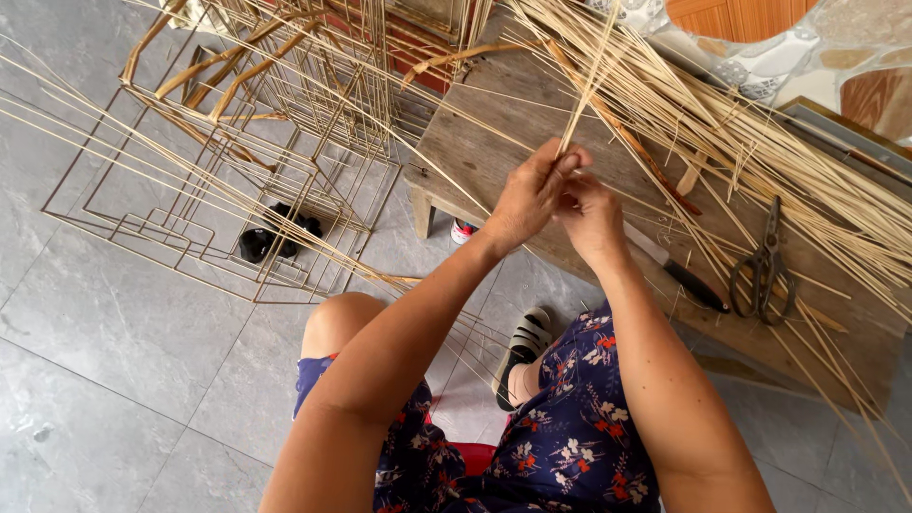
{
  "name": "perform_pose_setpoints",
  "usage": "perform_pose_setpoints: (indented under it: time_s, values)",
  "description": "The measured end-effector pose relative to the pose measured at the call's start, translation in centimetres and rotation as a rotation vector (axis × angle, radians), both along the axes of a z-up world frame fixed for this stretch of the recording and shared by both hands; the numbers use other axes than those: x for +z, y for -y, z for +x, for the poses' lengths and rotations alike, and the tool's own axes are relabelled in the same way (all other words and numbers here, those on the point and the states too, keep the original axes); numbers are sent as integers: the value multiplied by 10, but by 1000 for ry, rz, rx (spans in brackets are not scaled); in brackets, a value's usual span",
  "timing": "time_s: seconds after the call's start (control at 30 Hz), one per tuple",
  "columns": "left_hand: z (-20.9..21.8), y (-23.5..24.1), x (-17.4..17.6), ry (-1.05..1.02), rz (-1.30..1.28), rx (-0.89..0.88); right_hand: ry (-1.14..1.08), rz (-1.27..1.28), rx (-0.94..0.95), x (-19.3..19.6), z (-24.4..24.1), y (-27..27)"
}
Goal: The person sits on a low stool and uses a knife to split thin bamboo strips into finer strands. They then weave these strands into a wire basket frame, securing them by hand.
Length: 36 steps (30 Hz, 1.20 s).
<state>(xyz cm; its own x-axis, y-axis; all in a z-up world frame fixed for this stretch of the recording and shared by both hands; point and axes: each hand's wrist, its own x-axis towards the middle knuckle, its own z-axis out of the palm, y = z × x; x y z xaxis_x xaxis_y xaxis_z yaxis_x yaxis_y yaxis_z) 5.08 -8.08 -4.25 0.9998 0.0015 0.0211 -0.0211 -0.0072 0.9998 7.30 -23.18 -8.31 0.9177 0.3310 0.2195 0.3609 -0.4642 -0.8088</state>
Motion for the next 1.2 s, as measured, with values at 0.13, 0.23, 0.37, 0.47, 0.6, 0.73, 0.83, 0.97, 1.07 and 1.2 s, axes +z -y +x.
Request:
perform_pose_setpoints:
  time_s: [0.13,0.23,0.37,0.47,0.6,0.73,0.83,0.97,1.07,1.2]
  values:
    - [7,7,-38,64,15,6,-23,-141,6,-14,3,5]
    - [10,11,-53,-64,-174,-63,-170,-162,-29,-8,1,3]
    - [10,10,-51,64,-417,-79,-377,-62,-57,13,-6,-1]
    - [5,7,-45,-136,-438,-42,-431,-73,-22,20,-12,-3]
    - [3,-6,-35,-64,-480,-102,-419,-41,-34,14,-5,37]
    - [-8,-35,-15,-52,-493,-155,-17,-14,-459,4,10,163]
    - [-17,-54,7,-87,-424,-180,142,-453,-660,-24,-12,250]
    - [-35,-70,30,-100,-289,-182,215,-640,-620,-72,-39,292]
    - [-47,-79,41,-103,-235,-168,212,-538,-632,-86,-37,297]
    - [-57,-93,54,-84,-231,-220,53,-457,-717,-82,-26,301]
